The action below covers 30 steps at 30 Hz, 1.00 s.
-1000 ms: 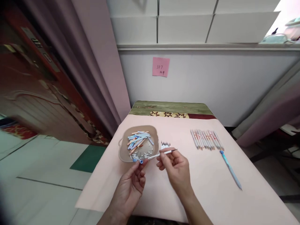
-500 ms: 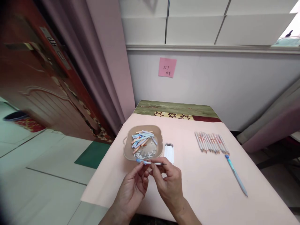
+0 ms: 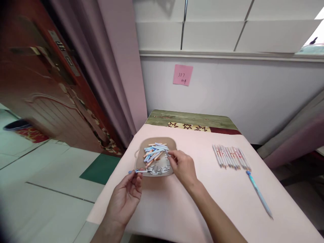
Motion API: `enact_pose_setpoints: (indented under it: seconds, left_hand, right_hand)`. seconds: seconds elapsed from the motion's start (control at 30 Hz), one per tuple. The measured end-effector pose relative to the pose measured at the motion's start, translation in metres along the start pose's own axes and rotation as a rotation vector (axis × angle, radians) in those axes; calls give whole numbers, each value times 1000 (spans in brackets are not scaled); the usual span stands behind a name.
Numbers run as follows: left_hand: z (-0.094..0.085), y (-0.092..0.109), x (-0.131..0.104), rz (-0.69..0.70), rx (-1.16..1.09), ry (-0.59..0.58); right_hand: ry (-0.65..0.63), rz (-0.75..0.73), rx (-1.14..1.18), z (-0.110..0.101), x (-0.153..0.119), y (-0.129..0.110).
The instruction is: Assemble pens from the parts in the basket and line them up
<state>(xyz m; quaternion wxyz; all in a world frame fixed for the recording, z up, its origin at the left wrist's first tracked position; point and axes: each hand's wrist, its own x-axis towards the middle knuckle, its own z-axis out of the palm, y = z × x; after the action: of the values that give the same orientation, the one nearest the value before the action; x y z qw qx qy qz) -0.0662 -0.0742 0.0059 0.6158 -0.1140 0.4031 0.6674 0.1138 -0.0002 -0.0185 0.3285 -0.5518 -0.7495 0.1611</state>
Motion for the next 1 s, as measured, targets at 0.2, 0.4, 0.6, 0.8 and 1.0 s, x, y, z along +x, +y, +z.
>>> enact_pose_setpoints:
  seconds: [0.2, 0.4, 0.6, 0.8, 1.0]
  left_hand:
    - [-4, 25, 6, 66, -30, -8]
    - [-11, 39, 11, 118, -40, 11]
    - [-8, 34, 18, 84, -52, -3]
    - [-5, 31, 18, 87, -45, 7]
    - [-7, 29, 16, 127, -29, 16]
  right_hand:
    - [-269, -52, -314, 34, 63, -7]
    - [-277, 19, -442, 59, 82, -5]
    - [-295, 14, -520, 70, 96, 1]
    - [-312, -56, -535, 74, 104, -5]
    - [-191, -91, -475, 40, 82, -25]
